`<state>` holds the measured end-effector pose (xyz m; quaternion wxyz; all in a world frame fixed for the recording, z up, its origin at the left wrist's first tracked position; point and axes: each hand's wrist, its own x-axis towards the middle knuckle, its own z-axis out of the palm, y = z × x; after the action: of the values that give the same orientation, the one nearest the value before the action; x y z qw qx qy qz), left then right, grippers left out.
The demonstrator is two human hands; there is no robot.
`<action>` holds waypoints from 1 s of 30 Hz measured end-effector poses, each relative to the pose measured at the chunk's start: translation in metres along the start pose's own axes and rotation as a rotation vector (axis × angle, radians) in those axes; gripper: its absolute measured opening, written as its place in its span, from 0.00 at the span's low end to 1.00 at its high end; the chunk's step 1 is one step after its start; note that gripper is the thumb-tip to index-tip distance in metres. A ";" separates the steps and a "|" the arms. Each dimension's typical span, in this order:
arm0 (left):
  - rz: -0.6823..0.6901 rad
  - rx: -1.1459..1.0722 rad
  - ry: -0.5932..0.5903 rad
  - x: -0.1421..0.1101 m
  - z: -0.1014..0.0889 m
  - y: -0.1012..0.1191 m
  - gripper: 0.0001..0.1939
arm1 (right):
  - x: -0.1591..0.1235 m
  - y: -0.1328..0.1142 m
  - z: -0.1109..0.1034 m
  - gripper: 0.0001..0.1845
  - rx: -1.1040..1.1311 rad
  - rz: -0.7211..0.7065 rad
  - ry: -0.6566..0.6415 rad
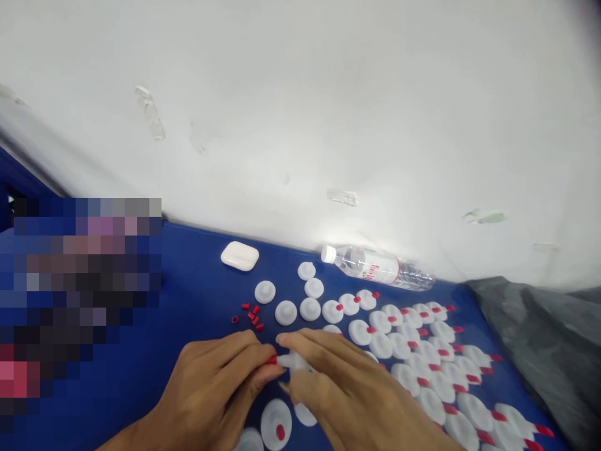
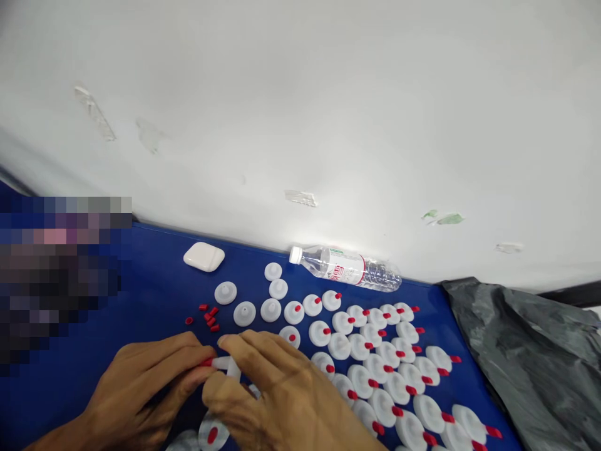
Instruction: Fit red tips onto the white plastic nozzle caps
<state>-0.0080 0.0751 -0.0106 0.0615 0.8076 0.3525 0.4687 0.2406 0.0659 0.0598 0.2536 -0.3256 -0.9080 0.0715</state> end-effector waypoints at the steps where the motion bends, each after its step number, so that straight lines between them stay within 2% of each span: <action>1: -0.031 0.018 0.001 0.001 0.000 0.001 0.11 | 0.001 0.001 -0.001 0.19 -0.036 0.003 0.003; 4: -0.127 0.149 0.003 0.003 0.002 0.000 0.12 | 0.002 0.011 -0.010 0.27 -0.144 0.045 -0.046; 6: -0.139 0.254 -0.021 0.003 0.003 -0.002 0.14 | 0.000 0.024 -0.018 0.29 -0.207 0.113 -0.049; 10: -0.072 0.393 -0.062 0.002 0.005 -0.008 0.20 | -0.006 0.052 -0.022 0.20 -0.313 0.193 0.062; 14: -0.025 0.422 -0.068 0.005 0.004 -0.010 0.23 | -0.009 0.068 -0.013 0.21 -0.397 0.216 0.033; 18: -0.038 0.364 -0.030 0.007 0.003 -0.009 0.22 | -0.007 0.068 -0.012 0.24 -0.461 0.200 -0.077; 21: -0.062 0.312 -0.001 0.007 0.004 -0.009 0.21 | -0.004 0.062 -0.017 0.26 -0.483 0.226 -0.046; 23: -0.053 0.277 0.014 0.005 0.004 -0.008 0.20 | -0.001 0.057 -0.020 0.26 -0.439 0.226 -0.059; 28: -0.045 0.173 0.015 -0.003 0.004 -0.008 0.15 | 0.003 0.053 -0.012 0.25 -0.307 0.209 -0.236; 30: -0.061 0.147 0.023 -0.003 0.003 -0.008 0.13 | 0.003 0.055 -0.010 0.25 -0.273 0.201 -0.241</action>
<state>-0.0107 0.0795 -0.0177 0.0122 0.7935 0.4109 0.4488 0.2746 0.1104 0.0528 0.0880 -0.4351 -0.8960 0.0111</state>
